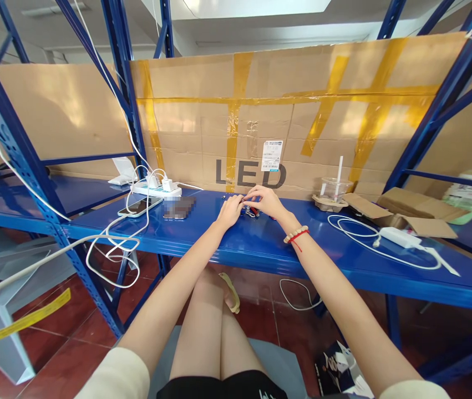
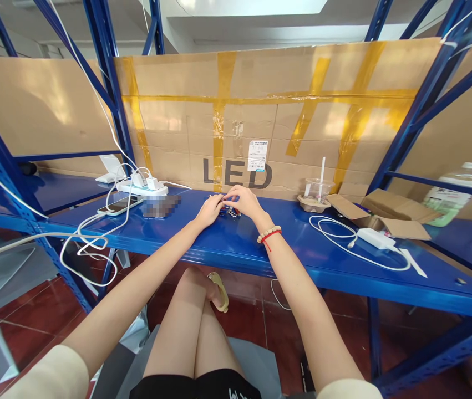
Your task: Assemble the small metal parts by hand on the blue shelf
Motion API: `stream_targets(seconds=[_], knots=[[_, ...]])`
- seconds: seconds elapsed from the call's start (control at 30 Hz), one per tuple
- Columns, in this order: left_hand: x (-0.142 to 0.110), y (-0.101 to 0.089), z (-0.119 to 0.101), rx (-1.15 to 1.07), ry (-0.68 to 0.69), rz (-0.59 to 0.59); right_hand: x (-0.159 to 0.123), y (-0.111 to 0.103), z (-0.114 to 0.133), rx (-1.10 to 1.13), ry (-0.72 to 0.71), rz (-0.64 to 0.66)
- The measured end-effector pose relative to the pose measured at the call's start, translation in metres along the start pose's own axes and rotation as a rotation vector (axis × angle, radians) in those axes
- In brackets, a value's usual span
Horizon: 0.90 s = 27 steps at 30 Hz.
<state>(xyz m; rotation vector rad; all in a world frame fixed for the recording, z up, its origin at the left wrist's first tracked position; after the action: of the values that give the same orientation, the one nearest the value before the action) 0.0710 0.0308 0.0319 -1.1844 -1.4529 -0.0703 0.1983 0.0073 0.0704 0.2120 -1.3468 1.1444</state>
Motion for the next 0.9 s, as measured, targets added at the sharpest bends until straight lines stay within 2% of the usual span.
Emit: stream_targets(seconds=[0.13, 0.27, 0.37, 0.47, 0.57, 0.67, 0.77, 0.9], knots=[[-0.001, -0.002, -0.001, 0.048, -0.022, 0.006, -0.002, 0.004, 0.002, -0.089, -0.038, 0.035], [-0.001, -0.002, -0.001, 0.086, -0.032, 0.019, 0.000, 0.007, 0.000, -0.020, -0.034, 0.036], [0.000, -0.002, 0.000, 0.082, -0.062, -0.010, 0.003, 0.001, -0.014, 0.053, 0.085, -0.095], [0.000, -0.002, 0.001, 0.045, -0.089, -0.024, 0.001, -0.011, -0.035, -0.055, 0.286, -0.230], [0.000, -0.002, 0.002, -0.025, -0.087, -0.024, -0.006, -0.017, -0.053, -0.346, 0.421, -0.138], [0.000, 0.000, 0.002, -0.120, -0.060, -0.014, -0.015, -0.014, -0.064, -0.553, 0.516, 0.055], [0.001, 0.002, 0.002, -0.179, -0.040, -0.001, -0.020, -0.008, -0.072, -0.632, 0.562, 0.178], [0.002, 0.003, 0.004, -0.200, -0.038, -0.003, -0.021, -0.006, -0.078, -0.638, 0.533, 0.179]])
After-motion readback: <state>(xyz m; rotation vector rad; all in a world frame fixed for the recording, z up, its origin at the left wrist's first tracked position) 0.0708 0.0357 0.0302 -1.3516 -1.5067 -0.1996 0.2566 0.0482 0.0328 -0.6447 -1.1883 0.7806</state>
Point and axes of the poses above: each hand's wrist, its own x-axis towards the middle knuckle, its own y-axis out of the palm, z = x × y, the point moved 4 cm from there along x, towards the middle knuckle, and after that the axes turned 15 degrees about -z, right-handed, at the moved point
